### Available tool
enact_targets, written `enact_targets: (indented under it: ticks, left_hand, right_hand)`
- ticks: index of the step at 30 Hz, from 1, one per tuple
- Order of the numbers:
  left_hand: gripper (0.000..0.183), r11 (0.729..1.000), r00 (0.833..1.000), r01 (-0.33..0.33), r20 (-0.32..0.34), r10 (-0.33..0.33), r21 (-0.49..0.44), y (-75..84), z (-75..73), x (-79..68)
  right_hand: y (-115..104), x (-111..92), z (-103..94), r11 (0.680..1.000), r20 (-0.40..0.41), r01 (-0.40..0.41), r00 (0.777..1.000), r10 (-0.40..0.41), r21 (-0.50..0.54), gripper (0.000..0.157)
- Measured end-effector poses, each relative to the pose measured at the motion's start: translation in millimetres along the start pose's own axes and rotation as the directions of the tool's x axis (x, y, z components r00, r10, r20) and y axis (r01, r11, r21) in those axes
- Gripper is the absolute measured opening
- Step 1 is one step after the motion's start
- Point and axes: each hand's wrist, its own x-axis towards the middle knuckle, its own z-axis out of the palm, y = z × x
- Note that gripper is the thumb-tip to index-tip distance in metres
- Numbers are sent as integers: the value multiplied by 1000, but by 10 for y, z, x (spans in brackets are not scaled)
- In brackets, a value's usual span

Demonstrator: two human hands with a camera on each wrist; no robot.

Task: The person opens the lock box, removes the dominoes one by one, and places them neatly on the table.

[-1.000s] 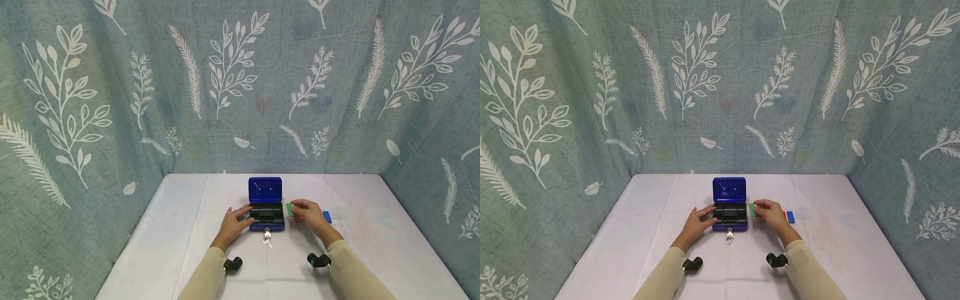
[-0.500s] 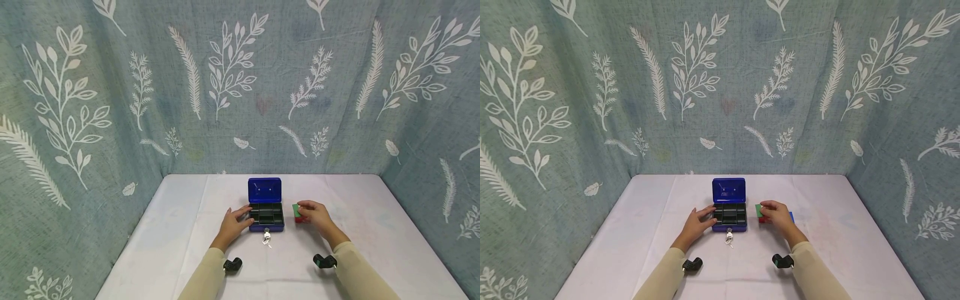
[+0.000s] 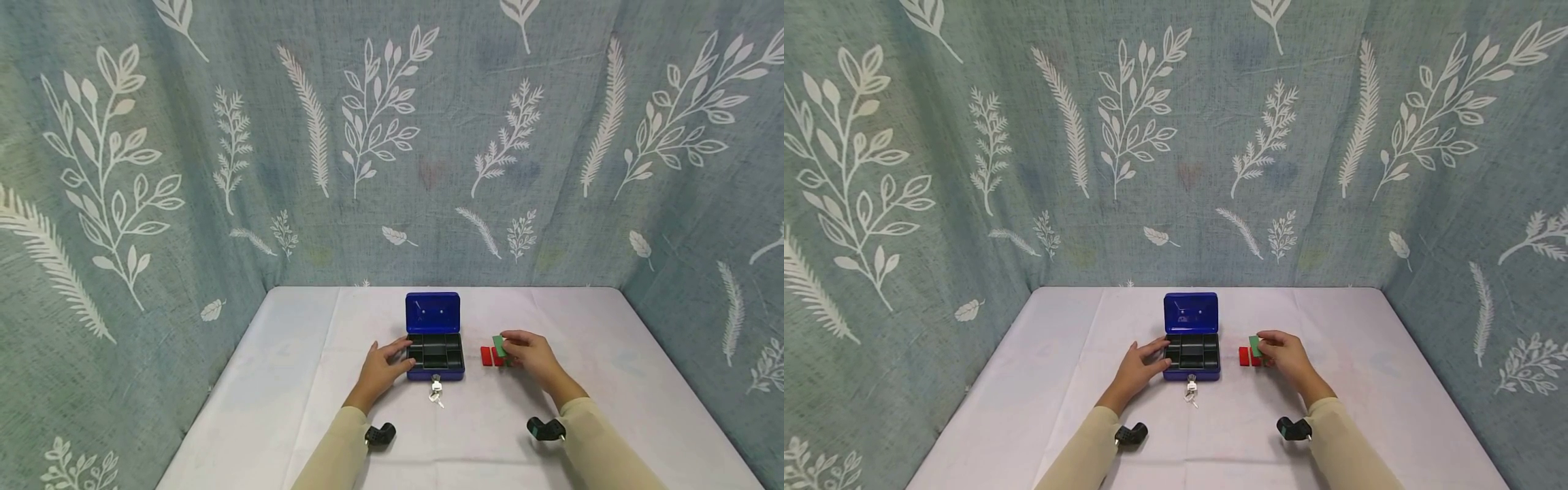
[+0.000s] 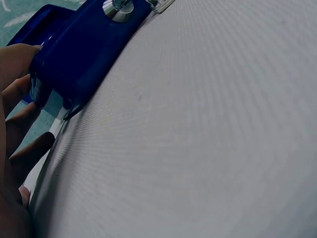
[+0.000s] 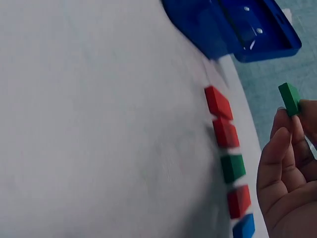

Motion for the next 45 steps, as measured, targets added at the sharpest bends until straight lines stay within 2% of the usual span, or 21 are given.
enact_targets:
  ticks: [12,24,29,36,41,45]
  left_hand:
    - [46,1000,1000,6,1,-5,-15,-4,6,-1]
    - [46,999,999,38,7,-38,-2,6,5,-6]
    - [47,1000,1000,12,7,-12,-8,8,-4,-8]
    - [47,1000,1000,22,16,-22,-2,14,2,-3]
    - [46,1000,1000,15,7,-15,-3,5,6,12]
    - [46,1000,1000,0,-3,0,-6,-10,14,3]
  right_hand:
    - [38,-54,-257,993,-6,4,1000,-5,-117,37]
    - [156,-52,-412,992,-27,-2,1000,-1,-129,38]
    - [224,-69,-505,991,-42,-26,999,21,-134,39]
    - [264,-115,-653,992,-59,-25,998,17,-122,41]
    - [270,-114,-688,990,-80,-26,997,16,-137,40]
    - [310,-112,-689,990,-94,-65,994,53,-126,39]
